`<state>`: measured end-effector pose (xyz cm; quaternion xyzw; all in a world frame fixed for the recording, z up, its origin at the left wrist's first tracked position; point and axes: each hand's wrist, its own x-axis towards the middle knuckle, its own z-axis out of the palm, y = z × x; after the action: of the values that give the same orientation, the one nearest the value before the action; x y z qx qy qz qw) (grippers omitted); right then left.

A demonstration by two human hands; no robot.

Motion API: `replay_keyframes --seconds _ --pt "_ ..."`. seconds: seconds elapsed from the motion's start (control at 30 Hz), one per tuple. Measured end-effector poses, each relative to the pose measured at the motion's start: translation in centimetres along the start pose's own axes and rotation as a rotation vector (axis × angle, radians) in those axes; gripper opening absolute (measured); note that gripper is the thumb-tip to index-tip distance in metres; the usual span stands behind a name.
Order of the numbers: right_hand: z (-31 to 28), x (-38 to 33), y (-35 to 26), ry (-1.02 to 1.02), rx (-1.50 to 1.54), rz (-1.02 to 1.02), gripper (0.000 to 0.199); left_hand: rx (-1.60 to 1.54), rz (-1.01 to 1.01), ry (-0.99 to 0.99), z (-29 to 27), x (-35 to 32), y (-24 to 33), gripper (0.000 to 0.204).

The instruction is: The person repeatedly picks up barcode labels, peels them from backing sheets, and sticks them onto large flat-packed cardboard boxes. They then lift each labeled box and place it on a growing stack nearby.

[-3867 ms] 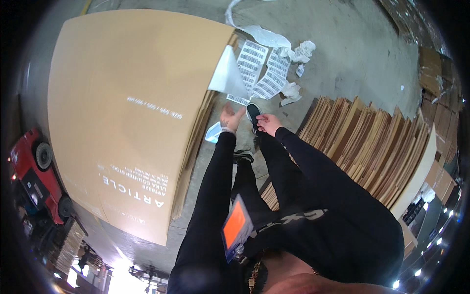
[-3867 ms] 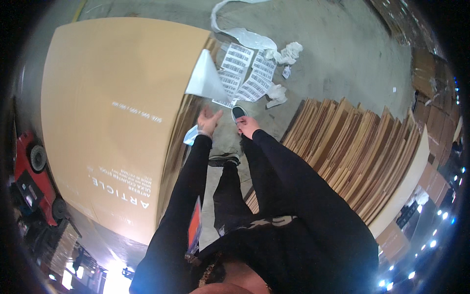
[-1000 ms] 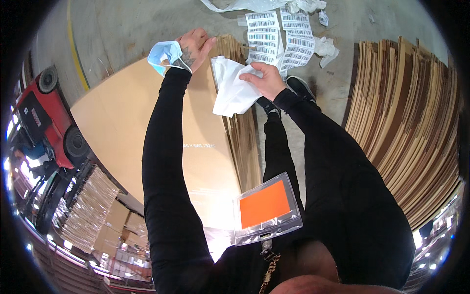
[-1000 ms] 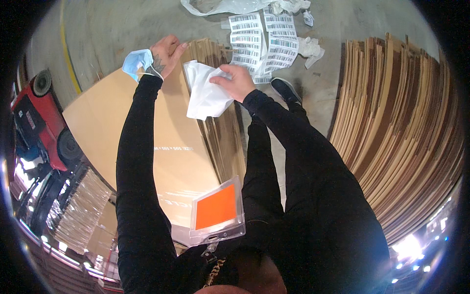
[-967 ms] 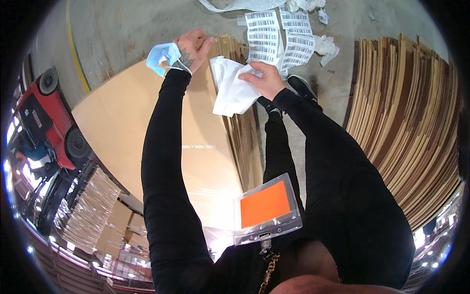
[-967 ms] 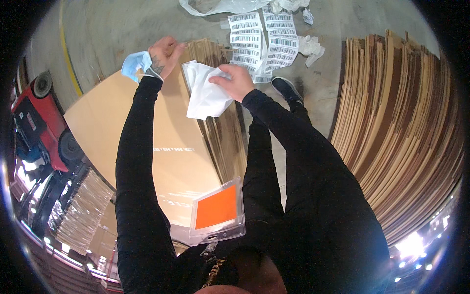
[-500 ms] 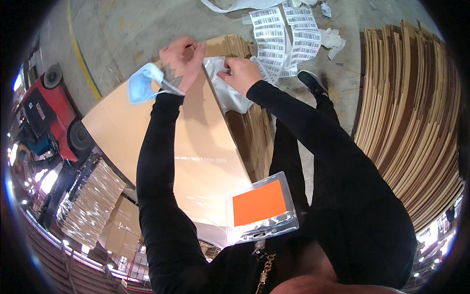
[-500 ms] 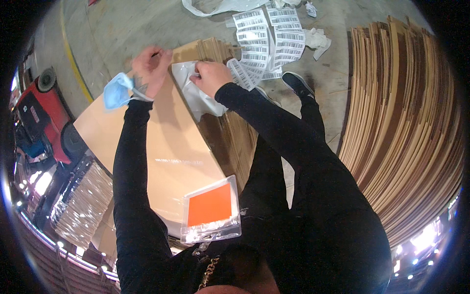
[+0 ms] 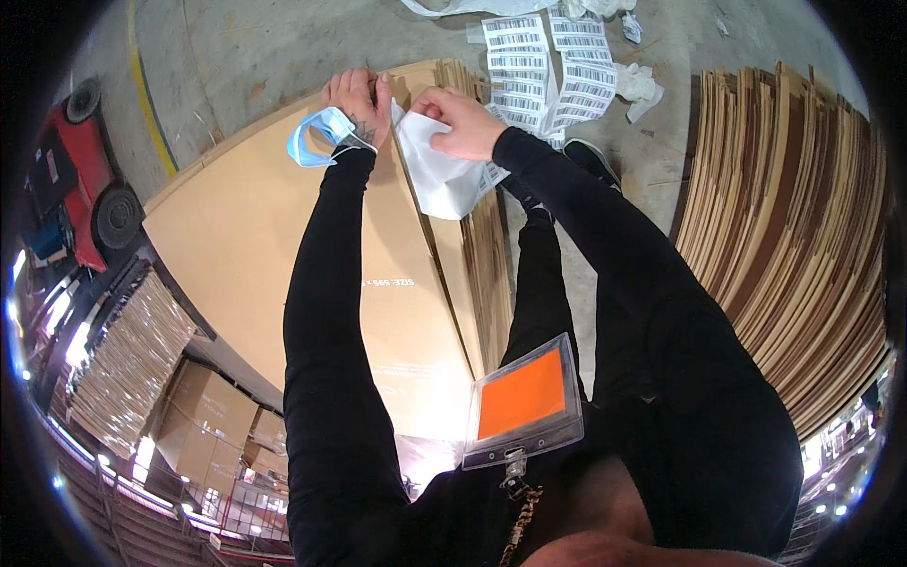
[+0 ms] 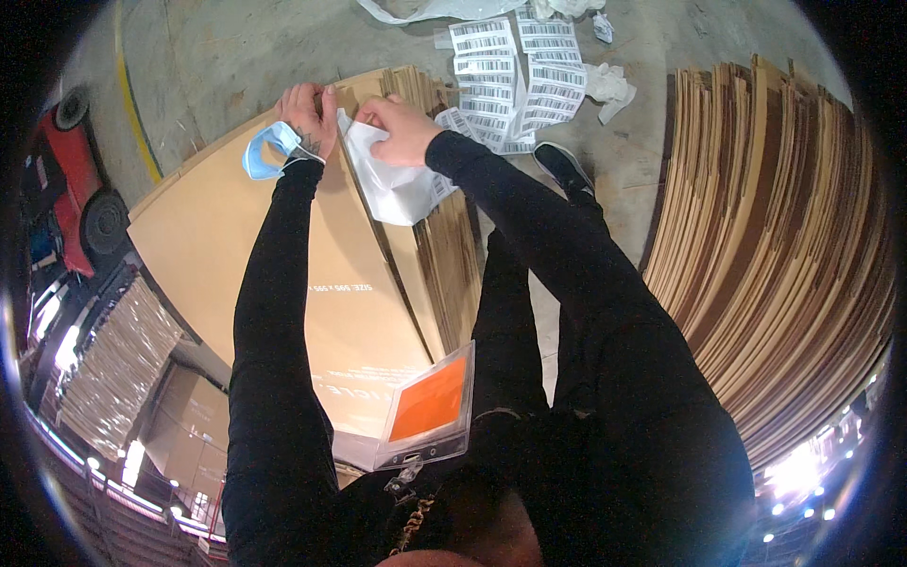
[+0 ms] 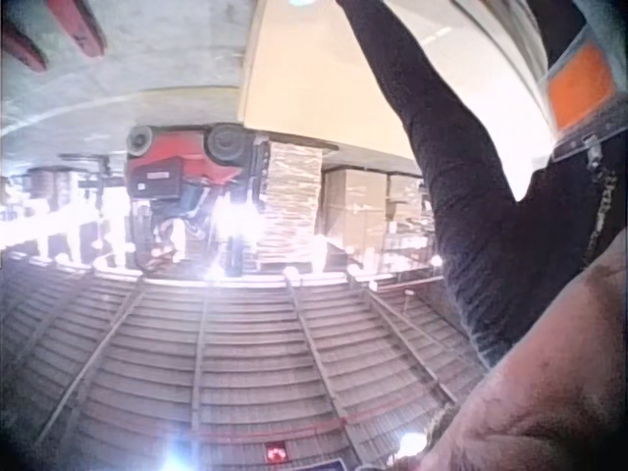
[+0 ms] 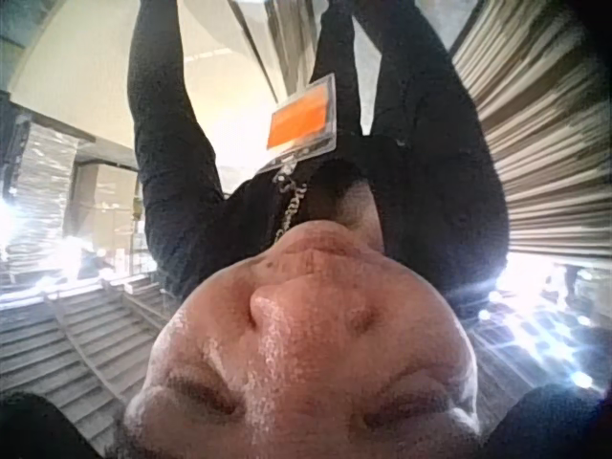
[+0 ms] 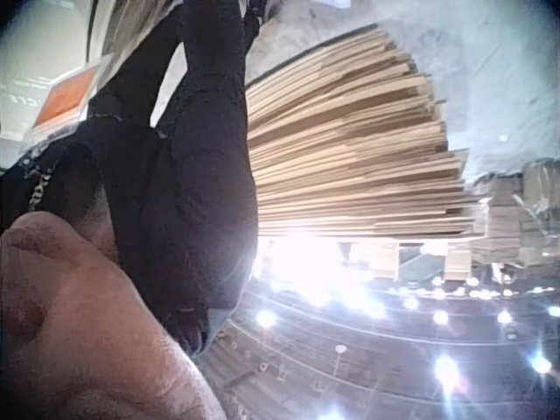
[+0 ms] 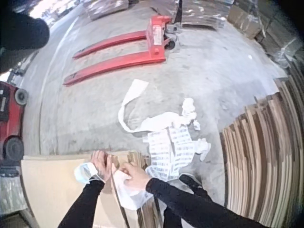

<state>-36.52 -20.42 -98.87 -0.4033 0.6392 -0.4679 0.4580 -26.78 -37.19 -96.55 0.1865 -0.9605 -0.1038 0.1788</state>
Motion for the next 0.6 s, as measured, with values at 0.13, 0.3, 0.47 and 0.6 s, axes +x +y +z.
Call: replay_keyframes --seconds 0.13,0.3,0.47,0.6 --pt "0.7 -0.6 -0.4 -0.02 0.185 0.129 0.052 -0.099 -0.051 -0.001 -2.6 -0.8 1.6 0.017" --pt "2.3 -0.1 -0.6 0.011 0.191 0.011 0.036 -0.268 -0.058 0.04 -4.7 -1.9 7.3 0.018" --pt "3.5 0.6 0.1 0.027 -0.227 -0.198 0.017 -0.277 -0.031 0.097 -5.8 -1.9 8.5 0.019" --pt "3.8 0.1 0.3 -0.015 -0.378 -0.063 0.02 -0.266 -0.071 0.071 -5.7 -2.8 8.6 0.018"
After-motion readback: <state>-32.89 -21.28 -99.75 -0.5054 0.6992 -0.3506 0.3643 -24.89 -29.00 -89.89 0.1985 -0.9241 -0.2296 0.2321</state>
